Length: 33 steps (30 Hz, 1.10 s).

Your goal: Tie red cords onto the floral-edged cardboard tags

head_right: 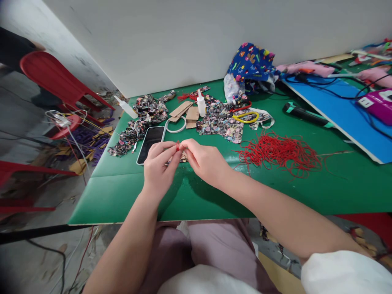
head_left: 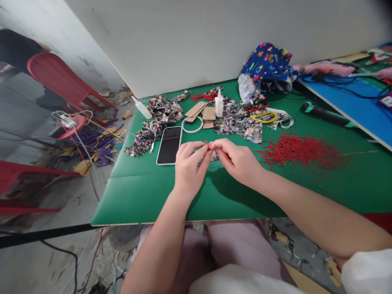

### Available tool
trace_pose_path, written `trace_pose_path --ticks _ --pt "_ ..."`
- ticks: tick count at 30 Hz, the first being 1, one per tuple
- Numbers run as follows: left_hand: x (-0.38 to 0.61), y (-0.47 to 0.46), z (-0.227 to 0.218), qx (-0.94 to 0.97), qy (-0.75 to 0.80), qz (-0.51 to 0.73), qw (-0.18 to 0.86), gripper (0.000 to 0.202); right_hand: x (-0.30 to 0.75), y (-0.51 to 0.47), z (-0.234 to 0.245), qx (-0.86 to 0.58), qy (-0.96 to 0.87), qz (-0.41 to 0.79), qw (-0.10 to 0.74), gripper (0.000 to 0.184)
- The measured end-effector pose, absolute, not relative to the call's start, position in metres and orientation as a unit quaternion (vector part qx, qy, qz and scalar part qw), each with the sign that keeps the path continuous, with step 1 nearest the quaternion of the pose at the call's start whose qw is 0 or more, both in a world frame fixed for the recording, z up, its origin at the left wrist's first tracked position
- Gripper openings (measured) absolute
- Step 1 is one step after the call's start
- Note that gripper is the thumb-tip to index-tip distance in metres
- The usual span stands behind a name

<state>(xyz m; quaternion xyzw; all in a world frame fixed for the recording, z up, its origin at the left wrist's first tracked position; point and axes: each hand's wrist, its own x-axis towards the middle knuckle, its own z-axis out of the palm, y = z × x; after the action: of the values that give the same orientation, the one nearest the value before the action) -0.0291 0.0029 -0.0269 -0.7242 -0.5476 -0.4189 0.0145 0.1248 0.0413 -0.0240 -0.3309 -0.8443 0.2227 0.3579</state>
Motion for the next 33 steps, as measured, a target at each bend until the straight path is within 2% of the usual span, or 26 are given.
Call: trace_pose_path --ticks 14,18,22,26,29,33 --pt "-0.037 0.003 -0.019 -0.756 -0.558 -0.342 0.004 0.015 0.123 0.043 -0.029 -0.305 -0.882 0.168 0.317 0.018" --pt "-0.035 0.004 -0.018 -0.755 -0.551 -0.356 -0.023 0.016 0.125 0.043 -0.025 -0.291 -0.863 0.260 0.322 0.010" --pt "-0.034 0.003 -0.015 -0.739 -0.540 -0.398 -0.072 0.014 0.127 0.044 -0.020 -0.272 -0.800 0.433 0.314 0.002" --pt "-0.039 0.002 -0.013 -0.703 -0.542 -0.443 -0.128 0.015 0.128 0.052 -0.022 -0.223 -0.715 0.567 0.343 0.004" --pt "-0.047 0.000 -0.012 -0.667 -0.560 -0.471 -0.140 0.017 0.130 0.058 -0.023 -0.237 -0.680 0.579 0.382 0.004" --pt "-0.049 0.001 -0.013 -0.643 -0.573 -0.485 -0.153 0.018 0.129 0.058 -0.022 -0.310 -0.698 0.474 0.438 0.015"
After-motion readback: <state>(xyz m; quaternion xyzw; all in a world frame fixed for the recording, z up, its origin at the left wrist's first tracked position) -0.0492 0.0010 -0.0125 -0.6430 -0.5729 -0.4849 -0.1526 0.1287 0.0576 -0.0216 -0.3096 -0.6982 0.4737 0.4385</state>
